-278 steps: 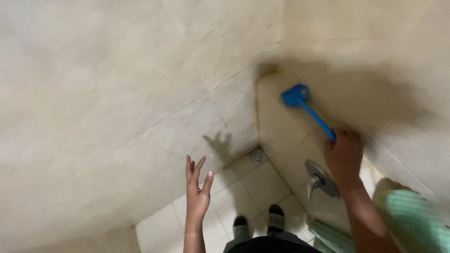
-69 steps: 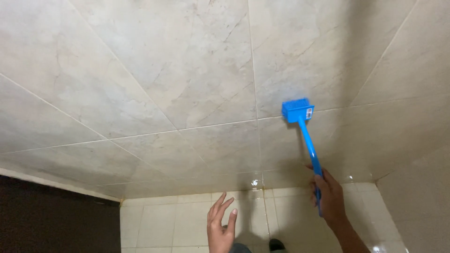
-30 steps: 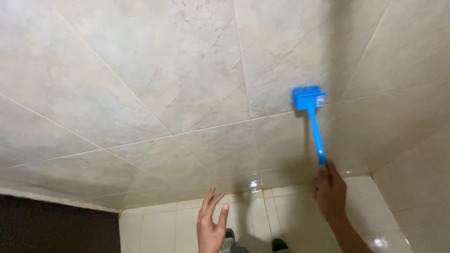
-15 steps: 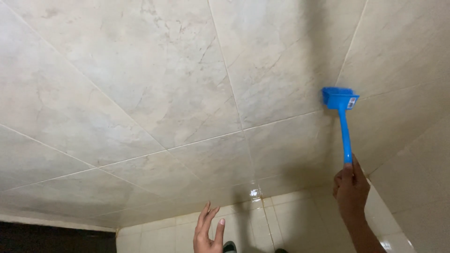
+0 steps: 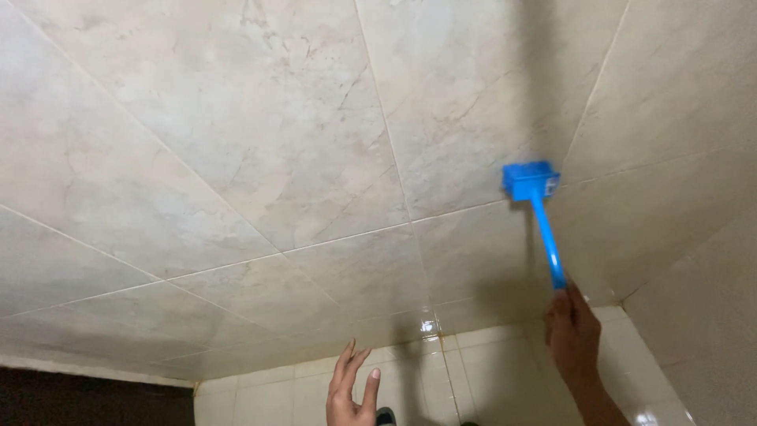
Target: The person sprays water on the bathroom floor and walls using a handheld shower head. They then use a blue scrub brush to clean the tiled walls and the door frame.
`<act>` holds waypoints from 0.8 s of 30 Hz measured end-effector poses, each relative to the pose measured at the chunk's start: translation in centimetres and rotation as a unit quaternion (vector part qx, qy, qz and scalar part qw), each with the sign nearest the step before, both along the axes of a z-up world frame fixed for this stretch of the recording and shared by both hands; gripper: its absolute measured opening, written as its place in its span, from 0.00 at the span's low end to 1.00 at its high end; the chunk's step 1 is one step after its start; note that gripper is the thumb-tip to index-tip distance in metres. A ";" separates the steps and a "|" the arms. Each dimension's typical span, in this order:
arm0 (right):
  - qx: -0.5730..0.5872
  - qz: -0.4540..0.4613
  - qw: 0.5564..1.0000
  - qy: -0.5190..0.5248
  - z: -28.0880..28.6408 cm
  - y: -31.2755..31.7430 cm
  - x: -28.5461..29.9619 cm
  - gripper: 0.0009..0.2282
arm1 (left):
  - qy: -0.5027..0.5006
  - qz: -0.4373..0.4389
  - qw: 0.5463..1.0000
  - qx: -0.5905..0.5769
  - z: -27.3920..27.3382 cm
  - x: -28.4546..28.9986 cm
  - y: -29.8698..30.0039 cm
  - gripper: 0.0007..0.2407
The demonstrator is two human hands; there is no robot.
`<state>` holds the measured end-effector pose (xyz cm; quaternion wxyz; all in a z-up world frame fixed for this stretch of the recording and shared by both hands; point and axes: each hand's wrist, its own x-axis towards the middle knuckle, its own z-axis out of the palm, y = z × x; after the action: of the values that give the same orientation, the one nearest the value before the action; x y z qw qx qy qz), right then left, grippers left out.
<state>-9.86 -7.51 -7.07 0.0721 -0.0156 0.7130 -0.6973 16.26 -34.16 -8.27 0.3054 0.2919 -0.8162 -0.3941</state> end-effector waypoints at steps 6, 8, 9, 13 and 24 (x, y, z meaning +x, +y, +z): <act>-0.060 -0.067 0.995 0.032 4.5 0.2 -0.6 0.20 | -0.010 0.014 1.000 -0.020 0.3 0.8 -0.1 0.16; -0.073 -0.076 0.994 0.014 4.5 -0.6 0.4 0.20 | -0.032 0.023 0.999 0.024 1.4 1.0 -0.1 0.15; -0.073 -0.074 0.995 0.014 4.0 -1.2 1.0 0.20 | -0.032 0.025 0.999 0.025 1.6 1.2 -0.5 0.15; -0.024 -0.019 1.000 -0.002 1.5 -3.2 2.7 0.21 | -0.104 0.050 0.992 -0.057 4.1 1.4 -2.1 0.18; -0.079 -0.010 0.997 0.020 4.2 -5.8 4.3 0.18 | -0.079 0.059 0.990 -0.105 8.2 3.8 -9.7 0.21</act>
<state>-5.61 -13.26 -2.85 0.0496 -0.0279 0.6570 -0.7518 20.04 -43.90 -0.04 0.2914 0.3363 -0.8561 -0.2628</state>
